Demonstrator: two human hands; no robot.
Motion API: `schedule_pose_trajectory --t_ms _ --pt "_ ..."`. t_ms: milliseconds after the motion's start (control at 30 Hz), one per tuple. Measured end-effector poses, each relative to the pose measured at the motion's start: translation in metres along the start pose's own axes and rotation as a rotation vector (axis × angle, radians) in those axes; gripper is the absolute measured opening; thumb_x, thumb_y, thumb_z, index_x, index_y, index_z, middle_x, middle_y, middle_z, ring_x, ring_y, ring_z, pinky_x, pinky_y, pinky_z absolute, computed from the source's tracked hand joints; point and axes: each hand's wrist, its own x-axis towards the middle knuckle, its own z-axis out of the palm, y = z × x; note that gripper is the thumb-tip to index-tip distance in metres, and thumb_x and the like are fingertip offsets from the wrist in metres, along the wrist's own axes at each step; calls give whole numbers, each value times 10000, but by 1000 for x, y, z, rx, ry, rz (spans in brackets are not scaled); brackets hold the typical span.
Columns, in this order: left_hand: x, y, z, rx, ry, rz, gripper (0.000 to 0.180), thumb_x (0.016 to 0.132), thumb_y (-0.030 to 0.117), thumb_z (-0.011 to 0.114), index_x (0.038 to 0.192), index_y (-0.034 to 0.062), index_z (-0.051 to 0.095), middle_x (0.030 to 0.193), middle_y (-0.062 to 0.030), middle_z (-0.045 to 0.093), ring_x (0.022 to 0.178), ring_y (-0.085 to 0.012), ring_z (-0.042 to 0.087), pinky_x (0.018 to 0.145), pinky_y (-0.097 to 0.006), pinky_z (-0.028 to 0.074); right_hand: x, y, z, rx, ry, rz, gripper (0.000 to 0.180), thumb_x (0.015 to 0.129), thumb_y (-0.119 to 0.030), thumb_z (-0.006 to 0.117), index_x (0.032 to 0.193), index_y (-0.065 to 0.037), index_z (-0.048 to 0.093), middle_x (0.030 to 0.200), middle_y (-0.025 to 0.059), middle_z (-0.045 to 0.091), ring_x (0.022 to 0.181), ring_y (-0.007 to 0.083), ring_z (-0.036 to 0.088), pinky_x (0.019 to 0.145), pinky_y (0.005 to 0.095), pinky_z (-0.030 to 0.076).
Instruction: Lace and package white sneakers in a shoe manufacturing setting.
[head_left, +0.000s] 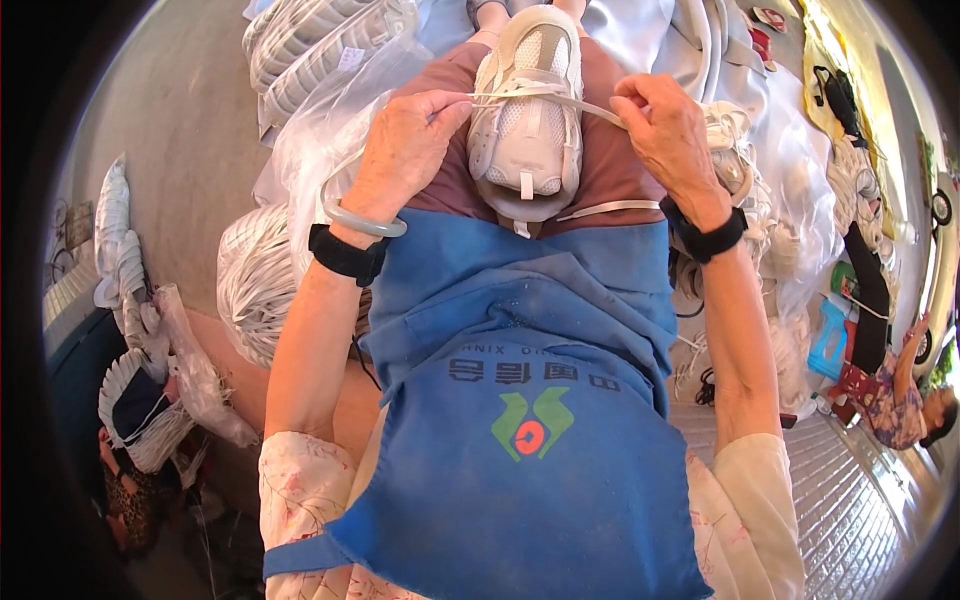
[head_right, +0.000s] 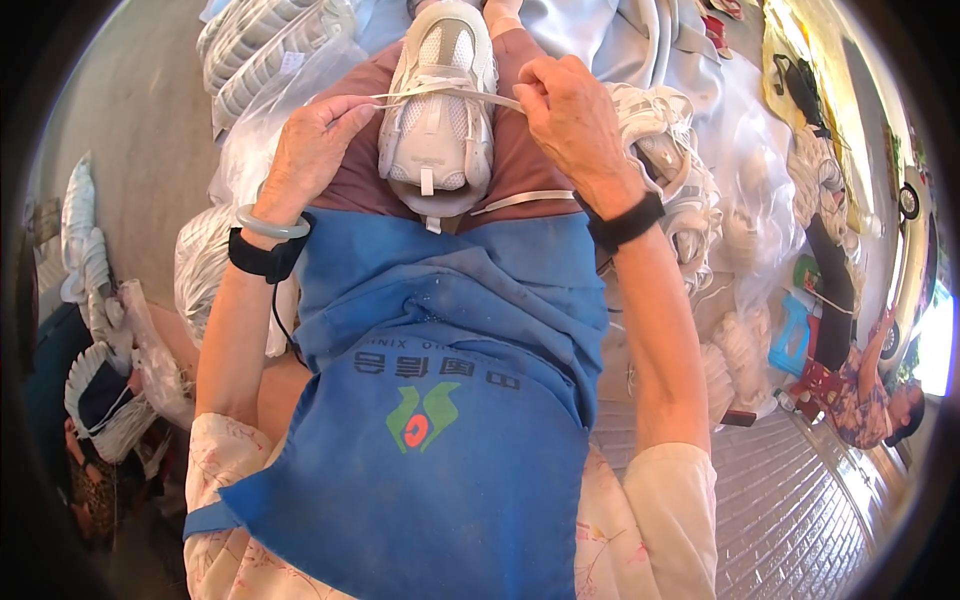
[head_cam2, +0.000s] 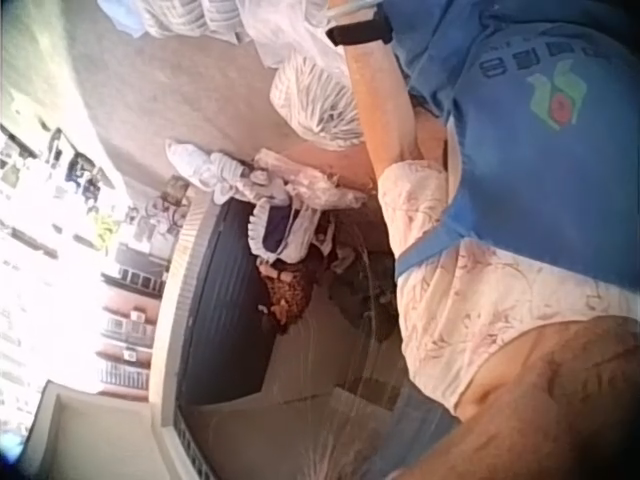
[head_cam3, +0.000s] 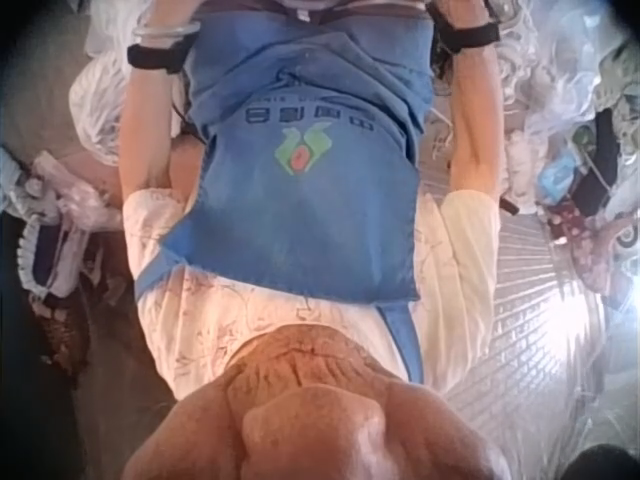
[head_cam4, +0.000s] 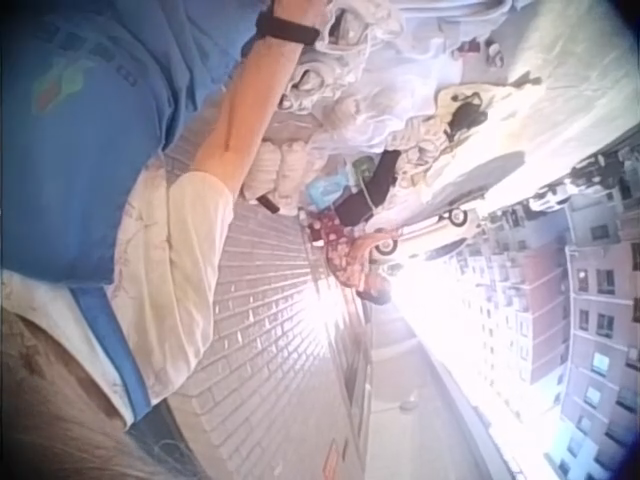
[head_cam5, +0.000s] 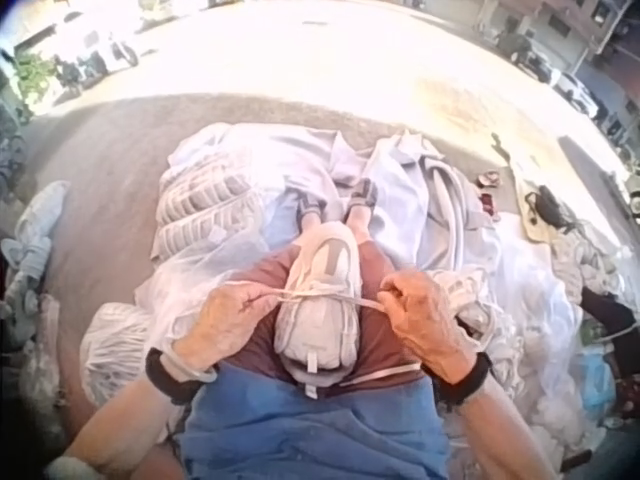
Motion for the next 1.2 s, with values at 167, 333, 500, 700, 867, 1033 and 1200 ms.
schedule_pose_trajectory --t_ms 167,333,500,700,867,1033,1200 --pt "3 2 1 -6 11 42 285 924 233 567 1066 15 685 990 -123 704 904 -206 651 825 -292 483 -47 -31 -30 148 -352 -32 97 812 -88 649 906 -64 647 831 89 535 705 289 593 645 370 492" --pt "14 -4 8 72 68 112 284 915 237 574 1054 14 682 955 -107 705 855 -207 654 788 -296 494 -72 -32 -20 -115 -492 -127 137 794 -71 663 927 -66 634 873 83 492 710 275 586 634 376 486" --pt "17 2 7 56 56 92 275 909 259 585 1028 29 679 793 -49 670 579 -115 598 538 -254 494 -76 -30 -17 -112 -529 -223 87 806 -48 632 873 -49 577 878 92 492 744 293 593 621 385 493" --pt "22 16 8 -258 -43 -147 286 920 276 592 1019 17 664 718 -13 610 494 -60 522 446 -210 475 -73 -33 -21 16 -483 -150 101 798 -52 641 884 -52 588 891 95 495 739 297 592 619 396 491" --pt "26 16 9 -371 -53 -211 257 909 252 618 1017 24 666 765 -15 613 576 -56 556 488 -212 505 -78 -32 -15 -85 -540 -168 83 807 -51 633 884 -54 603 904 99 511 737 309 585 625 400 489" --pt "29 8 9 -504 -98 -198 250 905 235 627 1037 25 660 858 -27 629 669 -86 585 553 -226 530 -71 -31 -11 180 -365 -87 96 818 -49 617 913 -41 609 845 123 544 739 315 580 625 399 476" --pt "31 7 10 -584 -103 -234 237 907 220 621 1041 27 654 922 -43 638 753 -112 600 611 -255 546 -48 -30 -14 234 -351 56 105 855 -93 596 892 -2 632 737 147 614 675 320 596 622 360 464"
